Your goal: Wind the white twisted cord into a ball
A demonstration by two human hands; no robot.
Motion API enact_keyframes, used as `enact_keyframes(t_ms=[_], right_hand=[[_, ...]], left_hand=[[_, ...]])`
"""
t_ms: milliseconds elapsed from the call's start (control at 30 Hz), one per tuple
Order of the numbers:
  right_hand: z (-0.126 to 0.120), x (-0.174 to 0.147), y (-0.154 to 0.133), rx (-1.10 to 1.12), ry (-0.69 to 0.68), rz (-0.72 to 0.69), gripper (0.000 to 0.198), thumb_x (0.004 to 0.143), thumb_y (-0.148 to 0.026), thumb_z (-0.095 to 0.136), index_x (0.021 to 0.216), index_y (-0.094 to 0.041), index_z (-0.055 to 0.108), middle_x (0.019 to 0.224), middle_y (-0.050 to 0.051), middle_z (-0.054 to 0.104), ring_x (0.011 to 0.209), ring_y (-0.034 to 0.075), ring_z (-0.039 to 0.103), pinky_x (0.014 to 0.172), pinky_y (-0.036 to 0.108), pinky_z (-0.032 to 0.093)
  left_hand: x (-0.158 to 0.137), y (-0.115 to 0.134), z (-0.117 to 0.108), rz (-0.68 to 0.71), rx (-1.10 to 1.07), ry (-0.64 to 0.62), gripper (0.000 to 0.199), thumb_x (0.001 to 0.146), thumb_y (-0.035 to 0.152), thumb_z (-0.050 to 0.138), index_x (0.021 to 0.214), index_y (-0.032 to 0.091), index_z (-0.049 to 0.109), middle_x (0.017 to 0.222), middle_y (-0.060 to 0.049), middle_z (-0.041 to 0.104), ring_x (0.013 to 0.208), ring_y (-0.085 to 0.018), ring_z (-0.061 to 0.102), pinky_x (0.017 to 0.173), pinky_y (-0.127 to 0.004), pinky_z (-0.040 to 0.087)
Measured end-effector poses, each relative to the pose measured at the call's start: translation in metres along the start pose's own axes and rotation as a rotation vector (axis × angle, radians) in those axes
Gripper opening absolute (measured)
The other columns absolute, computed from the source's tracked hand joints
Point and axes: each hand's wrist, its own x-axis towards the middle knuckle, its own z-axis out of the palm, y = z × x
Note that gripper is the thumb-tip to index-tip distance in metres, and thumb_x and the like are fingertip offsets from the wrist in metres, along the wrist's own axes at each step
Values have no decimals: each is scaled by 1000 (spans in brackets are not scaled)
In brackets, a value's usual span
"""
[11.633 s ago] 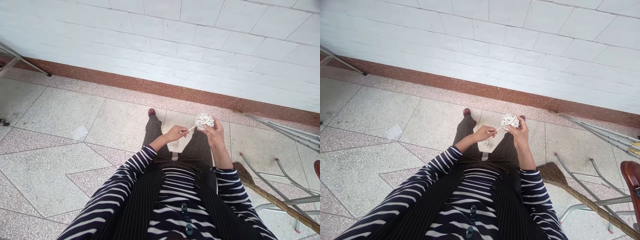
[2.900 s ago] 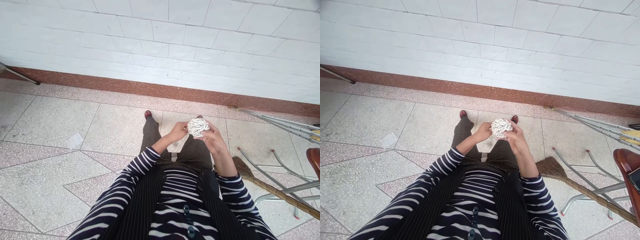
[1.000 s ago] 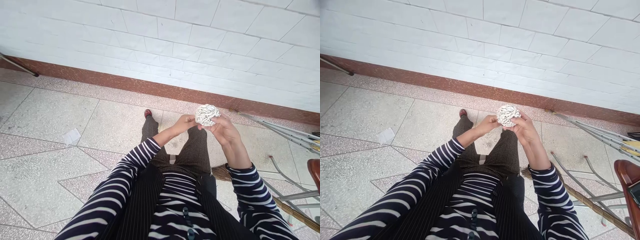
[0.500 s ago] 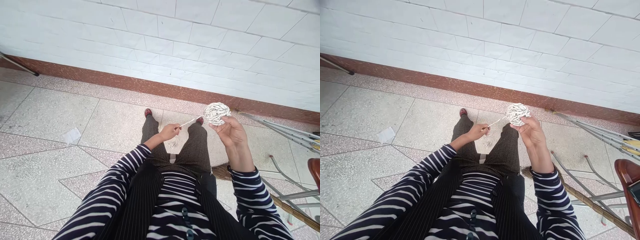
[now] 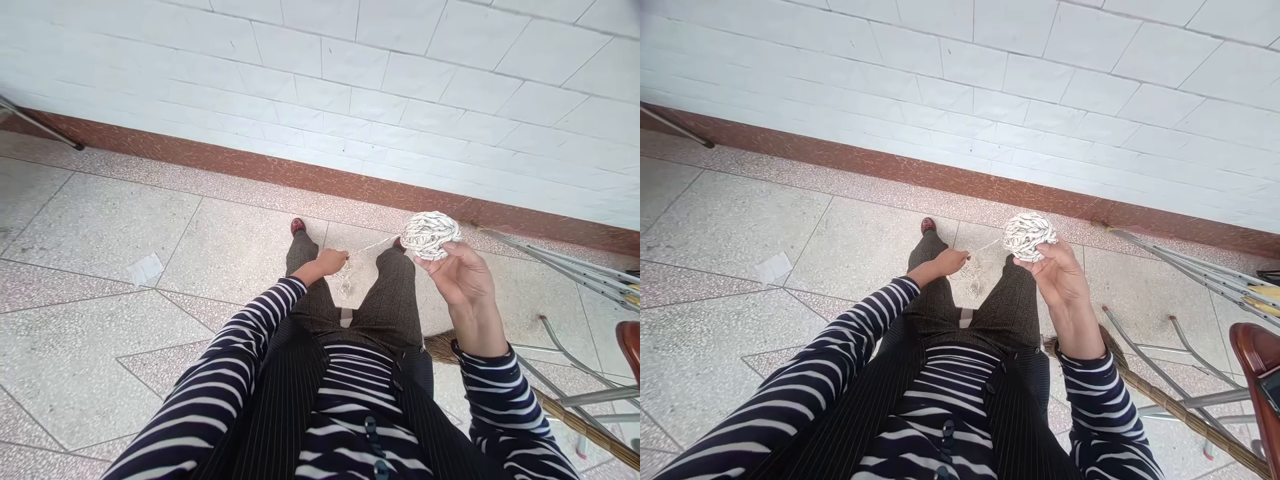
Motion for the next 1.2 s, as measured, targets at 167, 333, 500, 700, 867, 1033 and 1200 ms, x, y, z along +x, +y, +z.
enact_keyframes(t_ms=[167,333,500,700,867,1033,1200], right_hand=[[-6,-2,-14,-33,-9,-81,36,68,-17,72,101,-30,65,101,-2,75,92,20,72,67,28,64],[-7,-2,-13,-53,-30,-83,35,68,-17,74,100,-29,67,98,-1,75,90,20,72,66,29,65],[1,9,18,-120,-97,81,40,62,-17,82,101,-25,71,96,1,76,83,22,73,67,37,67],[2,25,27,-160,-59,85,38,58,-18,86,94,-22,72,97,1,75,84,21,72,66,38,67],[-13,27,27,-98,45,70,29,56,-17,86,79,-21,69,91,-1,75,79,18,71,62,33,66],[-20,29,36,-83,80,73,29,55,-16,86,76,-21,67,91,-2,74,79,17,71,64,34,67],[-15,23,35,-78,33,78,30,56,-16,85,80,-22,67,92,-2,75,80,18,71,64,34,67]], left_hand=[[0,-3,1,25,-76,-52,25,90,23,48,101,21,70,97,-6,75,83,-20,69,75,-25,48],[-9,-16,-16,-70,-59,10,29,87,18,55,112,18,69,115,-12,72,109,-26,66,94,-33,48],[-9,51,-44,196,-555,221,47,94,26,54,141,20,53,135,-12,63,121,-24,60,102,-37,49],[-22,120,-46,346,-1238,-6,41,86,42,70,113,11,68,98,-12,74,87,-19,71,82,-36,59],[-33,96,-29,236,-1192,-9,39,77,43,79,93,9,68,71,-5,69,63,-13,65,65,-27,55],[-43,84,-25,301,-934,18,36,91,45,61,75,12,64,66,-2,63,59,-9,59,59,-21,49],[-34,70,-25,275,-722,82,28,95,34,48,81,14,62,71,-2,65,63,-10,60,62,-20,48]])
